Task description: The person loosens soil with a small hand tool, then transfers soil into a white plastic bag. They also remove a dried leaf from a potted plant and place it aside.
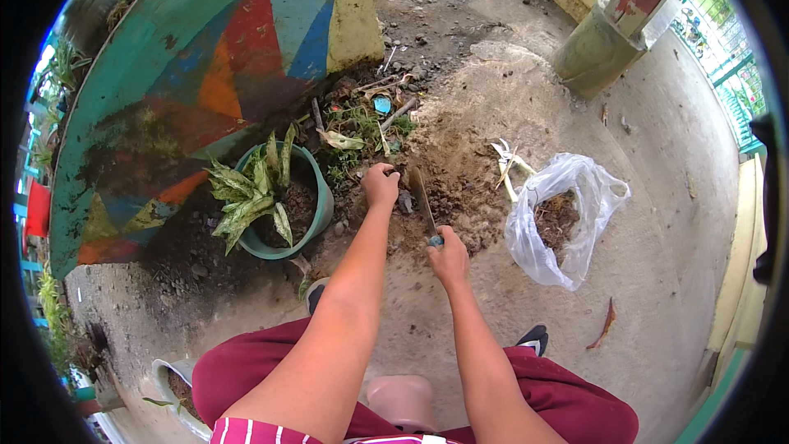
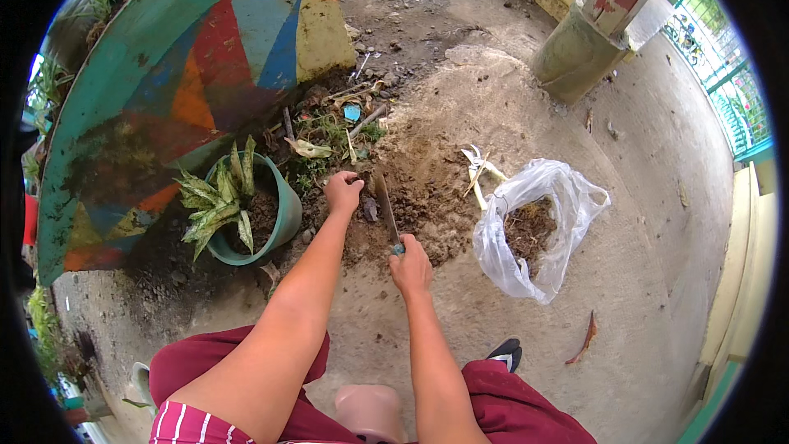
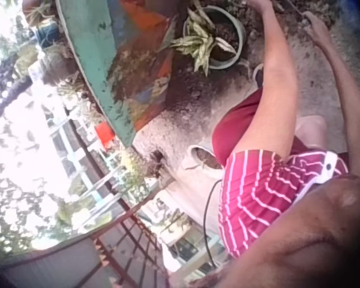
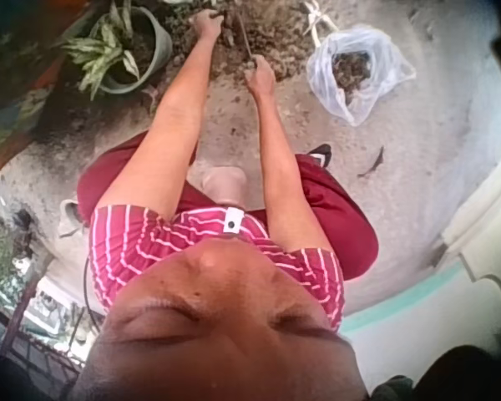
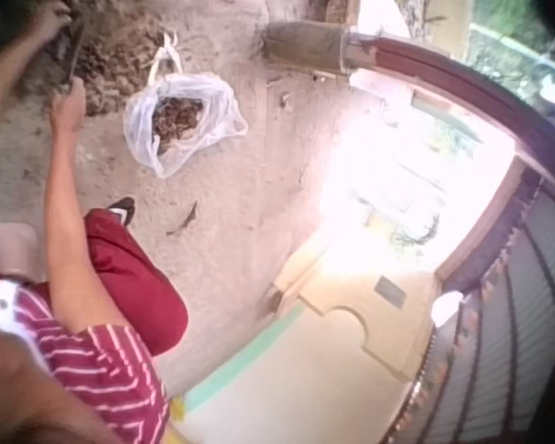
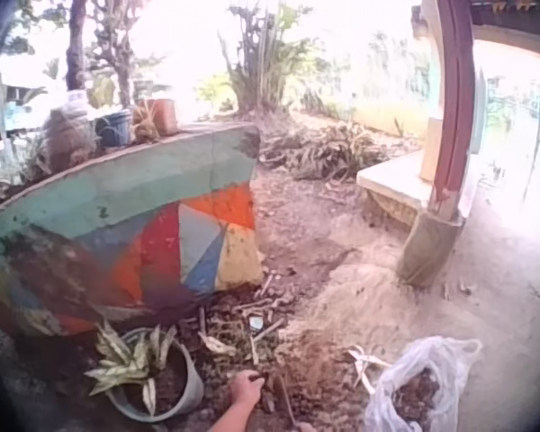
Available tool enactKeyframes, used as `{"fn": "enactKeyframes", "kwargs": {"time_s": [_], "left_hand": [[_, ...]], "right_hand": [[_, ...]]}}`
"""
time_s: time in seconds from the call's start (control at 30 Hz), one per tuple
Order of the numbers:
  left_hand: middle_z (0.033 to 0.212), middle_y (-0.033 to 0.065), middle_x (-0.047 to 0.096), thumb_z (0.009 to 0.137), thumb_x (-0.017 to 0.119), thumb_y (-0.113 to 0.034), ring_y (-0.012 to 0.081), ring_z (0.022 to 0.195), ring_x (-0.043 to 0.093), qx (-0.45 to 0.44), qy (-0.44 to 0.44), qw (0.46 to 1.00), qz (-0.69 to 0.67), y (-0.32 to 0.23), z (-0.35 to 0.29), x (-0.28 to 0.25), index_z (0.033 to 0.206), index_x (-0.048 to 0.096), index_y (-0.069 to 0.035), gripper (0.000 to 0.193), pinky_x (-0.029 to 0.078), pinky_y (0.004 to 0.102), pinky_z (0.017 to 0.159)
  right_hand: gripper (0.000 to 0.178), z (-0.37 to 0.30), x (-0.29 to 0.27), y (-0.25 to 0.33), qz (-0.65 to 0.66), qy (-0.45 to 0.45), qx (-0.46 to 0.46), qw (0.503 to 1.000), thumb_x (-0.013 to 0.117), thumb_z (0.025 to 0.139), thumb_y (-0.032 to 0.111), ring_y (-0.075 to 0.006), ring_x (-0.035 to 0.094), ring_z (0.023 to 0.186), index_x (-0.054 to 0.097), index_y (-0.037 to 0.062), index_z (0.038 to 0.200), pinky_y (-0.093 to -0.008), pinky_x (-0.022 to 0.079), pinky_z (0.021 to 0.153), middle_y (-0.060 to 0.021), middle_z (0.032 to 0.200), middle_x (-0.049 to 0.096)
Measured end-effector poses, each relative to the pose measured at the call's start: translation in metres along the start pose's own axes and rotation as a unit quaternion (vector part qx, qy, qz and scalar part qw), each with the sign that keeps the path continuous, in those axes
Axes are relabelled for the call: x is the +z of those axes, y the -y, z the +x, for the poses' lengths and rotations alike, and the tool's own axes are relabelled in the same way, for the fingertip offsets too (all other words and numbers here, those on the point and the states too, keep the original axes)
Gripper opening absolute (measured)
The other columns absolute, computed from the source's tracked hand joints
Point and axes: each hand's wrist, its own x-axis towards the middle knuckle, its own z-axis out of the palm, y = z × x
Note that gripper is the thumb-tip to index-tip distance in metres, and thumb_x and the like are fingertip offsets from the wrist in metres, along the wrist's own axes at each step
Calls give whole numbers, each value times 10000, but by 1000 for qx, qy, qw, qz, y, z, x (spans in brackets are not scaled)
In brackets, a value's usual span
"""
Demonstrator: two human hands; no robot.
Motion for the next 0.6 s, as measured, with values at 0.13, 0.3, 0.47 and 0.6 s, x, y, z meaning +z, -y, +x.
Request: {"fn": "enactKeyframes", "kwargs": {"time_s": [0.13,0.3,0.47,0.6], "left_hand": [[947,163,664,790,672,-103,270,848,642,10,10,1000,4,0,-5,10,977,663,14,221,522,388,753],[933,141,668,794,677,-101,259,861,641,37,-14,999,0,2,-4,19,1009,669,-9,234,518,383,777],[969,148,665,800,665,-77,266,894,637,57,26,998,30,-3,1,21,1031,667,-18,238,519,381,793],[969,169,658,822,618,-38,294,857,642,67,66,989,113,-11,-2,23,1010,676,-27,198,537,400,761]], "right_hand": [[331,3,5,-8,-41,7,0,999,609,778,129,-359,551,937,471,146,1078,-461,451,752,-128,991,538],[318,5,-3,-12,-61,14,23,998,594,784,158,-355,563,913,470,188,1076,-467,455,742,-142,967,549],[303,0,-15,-5,-71,66,87,991,576,802,175,-372,603,821,456,190,1080,-480,462,695,-150,858,626],[282,-3,-10,-5,-62,20,104,992,560,823,186,-393,613,777,447,178,1082,-495,461,664,-162,803,644]]}}
